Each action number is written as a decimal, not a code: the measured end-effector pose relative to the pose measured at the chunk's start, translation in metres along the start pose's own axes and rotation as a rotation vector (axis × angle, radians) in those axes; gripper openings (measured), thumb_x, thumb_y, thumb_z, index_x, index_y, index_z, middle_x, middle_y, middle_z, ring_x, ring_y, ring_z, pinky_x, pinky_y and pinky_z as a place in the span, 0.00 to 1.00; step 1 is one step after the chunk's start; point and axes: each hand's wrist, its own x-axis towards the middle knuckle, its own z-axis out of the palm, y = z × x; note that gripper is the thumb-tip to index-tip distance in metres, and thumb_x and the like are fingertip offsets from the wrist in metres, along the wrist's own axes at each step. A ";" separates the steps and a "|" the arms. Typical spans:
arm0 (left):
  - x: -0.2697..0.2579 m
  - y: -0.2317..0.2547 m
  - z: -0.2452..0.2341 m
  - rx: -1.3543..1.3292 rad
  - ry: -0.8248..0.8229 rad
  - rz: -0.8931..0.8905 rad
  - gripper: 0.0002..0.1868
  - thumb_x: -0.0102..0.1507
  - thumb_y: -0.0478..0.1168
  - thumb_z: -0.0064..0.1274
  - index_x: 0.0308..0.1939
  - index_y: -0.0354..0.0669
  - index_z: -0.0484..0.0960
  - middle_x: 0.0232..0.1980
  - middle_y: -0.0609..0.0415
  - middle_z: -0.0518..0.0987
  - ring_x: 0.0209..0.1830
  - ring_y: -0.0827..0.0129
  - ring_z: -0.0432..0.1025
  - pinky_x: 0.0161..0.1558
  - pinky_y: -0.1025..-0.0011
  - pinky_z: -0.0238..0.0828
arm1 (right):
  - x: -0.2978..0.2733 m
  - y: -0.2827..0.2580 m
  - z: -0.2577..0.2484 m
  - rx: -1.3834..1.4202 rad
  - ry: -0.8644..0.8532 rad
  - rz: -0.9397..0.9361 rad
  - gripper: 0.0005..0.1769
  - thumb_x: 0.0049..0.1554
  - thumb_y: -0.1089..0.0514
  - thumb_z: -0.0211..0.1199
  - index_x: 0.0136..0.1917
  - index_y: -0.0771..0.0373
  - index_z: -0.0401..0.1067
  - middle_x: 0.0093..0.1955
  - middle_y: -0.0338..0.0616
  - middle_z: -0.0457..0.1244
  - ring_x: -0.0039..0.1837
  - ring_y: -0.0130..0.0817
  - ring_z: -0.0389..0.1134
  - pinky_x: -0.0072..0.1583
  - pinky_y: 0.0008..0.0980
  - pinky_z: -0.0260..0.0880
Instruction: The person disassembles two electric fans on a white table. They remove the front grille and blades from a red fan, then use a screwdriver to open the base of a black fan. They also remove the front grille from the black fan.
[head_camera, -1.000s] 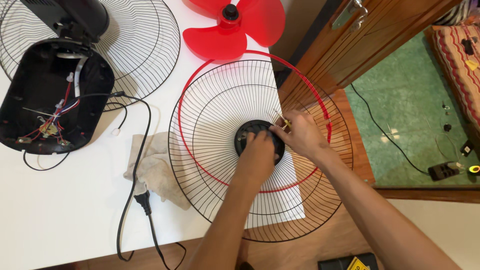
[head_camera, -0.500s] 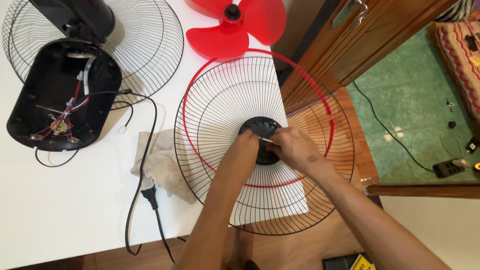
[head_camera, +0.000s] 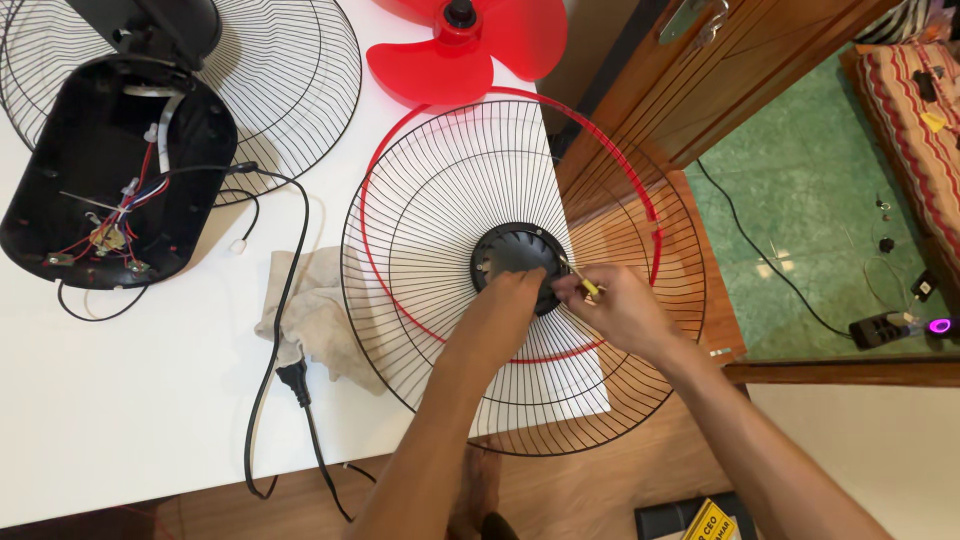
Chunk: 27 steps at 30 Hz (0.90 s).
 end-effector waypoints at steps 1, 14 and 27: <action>-0.001 0.000 0.001 -0.028 -0.049 -0.067 0.29 0.59 0.28 0.55 0.65 0.35 0.70 0.52 0.36 0.78 0.52 0.46 0.76 0.49 0.56 0.76 | -0.001 0.000 0.002 -0.015 -0.012 0.014 0.10 0.54 0.60 0.68 0.50 0.61 0.82 0.45 0.42 0.74 0.43 0.31 0.74 0.45 0.33 0.73; 0.004 -0.004 0.009 -0.180 -0.056 -0.143 0.37 0.57 0.28 0.60 0.69 0.37 0.66 0.48 0.47 0.84 0.52 0.53 0.77 0.49 0.59 0.76 | 0.001 0.010 0.004 -0.075 -0.041 -0.180 0.07 0.55 0.60 0.67 0.47 0.64 0.81 0.49 0.45 0.71 0.53 0.39 0.74 0.57 0.36 0.74; 0.007 0.005 0.000 -0.199 -0.114 -0.234 0.38 0.57 0.28 0.60 0.70 0.39 0.64 0.49 0.48 0.84 0.52 0.55 0.79 0.50 0.60 0.78 | -0.001 0.001 0.001 -0.077 -0.057 -0.166 0.06 0.55 0.63 0.66 0.46 0.63 0.82 0.49 0.41 0.71 0.52 0.37 0.74 0.57 0.34 0.74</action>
